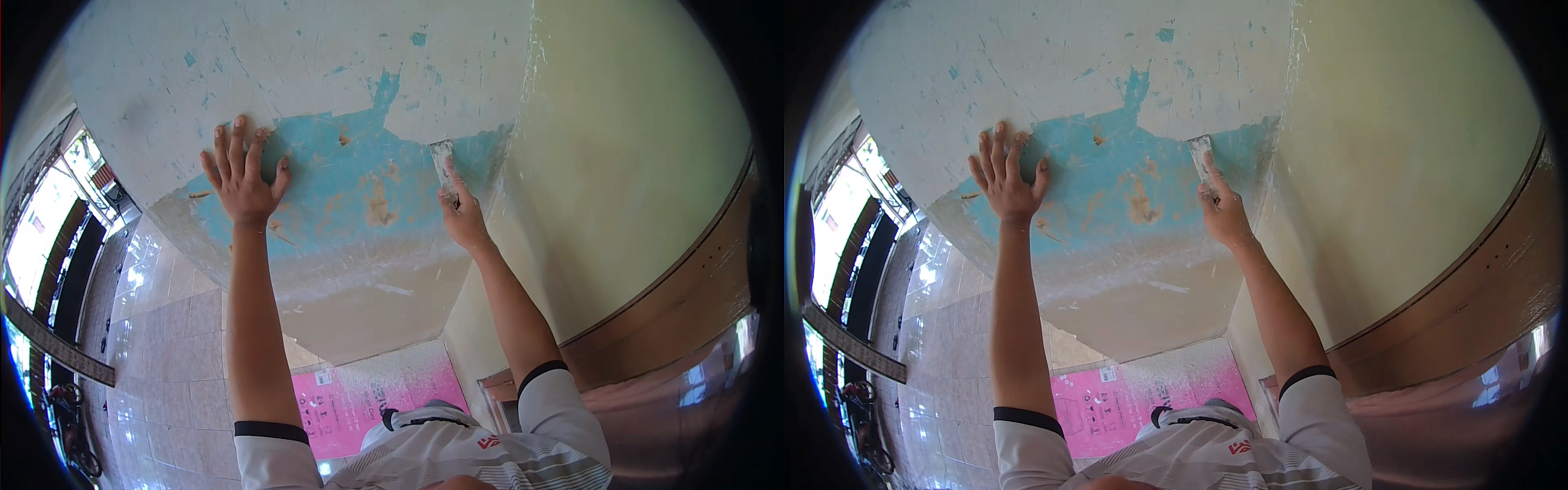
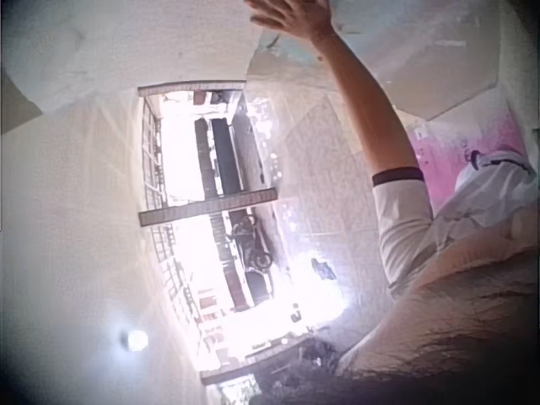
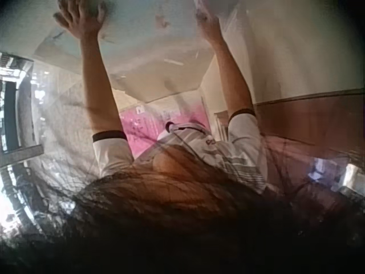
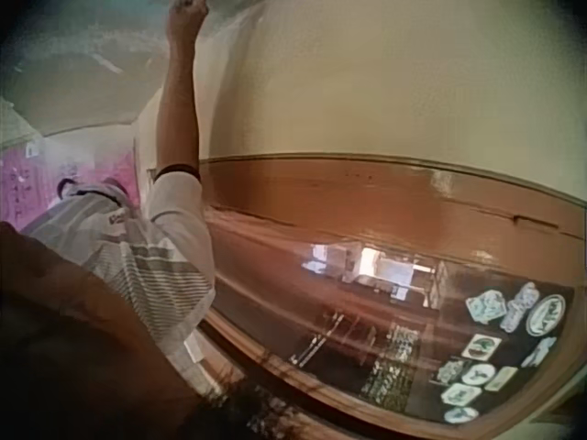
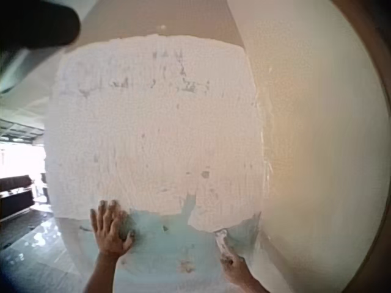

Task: The person scrapes old paint and filler from a wall using a putty knife.

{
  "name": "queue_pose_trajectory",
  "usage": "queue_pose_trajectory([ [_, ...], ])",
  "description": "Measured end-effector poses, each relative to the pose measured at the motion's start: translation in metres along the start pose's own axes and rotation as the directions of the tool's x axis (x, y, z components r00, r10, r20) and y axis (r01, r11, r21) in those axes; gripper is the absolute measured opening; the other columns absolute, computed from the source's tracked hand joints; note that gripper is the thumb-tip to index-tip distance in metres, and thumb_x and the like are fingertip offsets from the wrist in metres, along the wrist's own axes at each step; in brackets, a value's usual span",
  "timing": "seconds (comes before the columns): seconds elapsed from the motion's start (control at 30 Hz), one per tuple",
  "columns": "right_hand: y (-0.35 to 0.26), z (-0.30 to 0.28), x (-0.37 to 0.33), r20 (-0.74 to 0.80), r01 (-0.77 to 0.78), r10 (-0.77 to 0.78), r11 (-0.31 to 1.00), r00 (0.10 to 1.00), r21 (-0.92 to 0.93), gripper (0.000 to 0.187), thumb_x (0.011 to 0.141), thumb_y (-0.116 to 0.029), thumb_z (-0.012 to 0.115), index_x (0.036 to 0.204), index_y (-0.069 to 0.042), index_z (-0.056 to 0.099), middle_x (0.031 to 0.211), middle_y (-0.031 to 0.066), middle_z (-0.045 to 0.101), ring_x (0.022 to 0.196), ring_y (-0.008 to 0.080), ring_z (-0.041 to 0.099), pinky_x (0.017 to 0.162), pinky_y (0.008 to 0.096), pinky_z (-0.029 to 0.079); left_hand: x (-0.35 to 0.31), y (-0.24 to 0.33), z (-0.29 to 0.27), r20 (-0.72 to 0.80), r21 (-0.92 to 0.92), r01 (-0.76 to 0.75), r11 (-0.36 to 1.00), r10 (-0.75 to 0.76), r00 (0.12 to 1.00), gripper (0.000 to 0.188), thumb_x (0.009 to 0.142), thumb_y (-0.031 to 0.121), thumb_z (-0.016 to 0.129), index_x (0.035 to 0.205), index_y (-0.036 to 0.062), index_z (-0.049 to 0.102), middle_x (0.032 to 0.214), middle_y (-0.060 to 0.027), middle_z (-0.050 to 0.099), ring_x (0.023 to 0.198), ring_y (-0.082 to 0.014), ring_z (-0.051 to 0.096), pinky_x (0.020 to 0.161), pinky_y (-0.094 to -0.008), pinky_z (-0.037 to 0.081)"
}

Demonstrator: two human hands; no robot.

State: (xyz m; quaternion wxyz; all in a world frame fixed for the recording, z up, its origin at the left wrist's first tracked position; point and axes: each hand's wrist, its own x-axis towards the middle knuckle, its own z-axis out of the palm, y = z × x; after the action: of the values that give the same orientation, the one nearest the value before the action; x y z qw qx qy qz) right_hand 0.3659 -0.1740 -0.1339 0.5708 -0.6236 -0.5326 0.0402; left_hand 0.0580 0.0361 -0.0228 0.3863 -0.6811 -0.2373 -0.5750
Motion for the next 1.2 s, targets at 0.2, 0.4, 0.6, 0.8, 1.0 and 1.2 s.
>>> queue_pose_trajectory([
  [0.2,-0.004,-0.001,-0.001,0.027,-0.088,0.089,0.996,0.996,-0.016,0.061,0.107,-0.029,0.053,0.163,-0.031,0.027,0.106,0.0151,0.07,0.068,0.0156,0.045,0.074,0.0298,0.048,-0.001,0.0,-0.001,-0.004,-0.008,0.001,1.0,-0.001,1.0,0.049,0.093,0.047,0.064,0.136,0.0241,0.06,0.156,-0.0032,0.049,0.15,-0.0292,0.036,0.126,-0.0509,0.012],
  [0.4,0.004,-0.005,0.002,0.0,-0.081,0.081,0.996,0.997,-0.024,0.061,0.107,-0.03,0.054,0.163,-0.03,0.028,0.116,0.0159,0.066,0.074,0.0156,0.053,0.08,0.0304,0.05,0.004,0.001,-0.002,-0.043,-0.029,-0.002,1.0,0.001,0.999,0.049,0.092,0.045,0.065,0.135,0.0233,0.061,0.156,-0.0032,0.049,0.151,-0.0294,0.036,0.126,-0.0511,0.012],
  [0.6,-0.007,-0.009,0.008,-0.002,-0.049,0.049,0.999,0.999,0.005,0.061,0.107,-0.025,0.054,0.162,-0.028,0.029,0.145,0.0187,0.058,0.1,0.0165,0.061,0.092,0.0303,0.049,-0.001,-0.003,-0.002,0.002,-0.016,0.004,1.0,-0.004,1.0,0.051,0.093,0.046,0.064,0.138,0.0234,0.058,0.158,-0.0022,0.046,0.152,-0.0292,0.034,0.126,-0.0525,0.011],
  [0.8,0.017,-0.017,0.01,-0.095,0.071,-0.076,0.996,0.993,-0.056,0.063,0.105,-0.027,0.055,0.162,-0.029,0.03,0.096,0.0159,0.072,0.078,0.021,0.066,0.081,0.0344,0.053,0.013,0.061,-0.002,0.08,-0.073,0.173,0.982,-0.168,0.983,0.077,0.084,0.067,0.067,0.148,0.0256,0.052,0.162,-0.0042,0.04,0.156,-0.0352,0.022,0.124,-0.0597,-0.001],
  [1.0,0.011,-0.013,0.008,-0.048,-0.074,0.075,0.997,0.996,0.011,0.064,0.104,-0.024,0.056,0.162,-0.027,0.03,0.085,0.0091,0.065,0.072,0.014,0.054,0.078,0.0297,0.05,0.001,0.096,0.023,0.114,-0.109,0.045,0.993,-0.033,0.993,0.084,0.081,0.075,0.065,0.152,0.0327,0.049,0.165,-0.0041,0.036,0.156,-0.0367,0.019,0.122,-0.0642,-0.006],
  [1.2,0.01,-0.021,0.013,-0.032,-0.135,0.138,0.987,0.99,0.089,0.066,0.103,-0.019,0.057,0.162,-0.027,0.03,0.089,0.0085,0.066,0.077,0.0121,0.055,0.081,0.0291,0.05,-0.005,0.096,0.032,0.046,-0.085,0.031,0.996,-0.027,0.999,0.071,0.087,0.066,0.063,0.147,0.0304,0.055,0.162,-0.0024,0.041,0.154,-0.0362,0.026,0.124,-0.0611,-0.001],
])
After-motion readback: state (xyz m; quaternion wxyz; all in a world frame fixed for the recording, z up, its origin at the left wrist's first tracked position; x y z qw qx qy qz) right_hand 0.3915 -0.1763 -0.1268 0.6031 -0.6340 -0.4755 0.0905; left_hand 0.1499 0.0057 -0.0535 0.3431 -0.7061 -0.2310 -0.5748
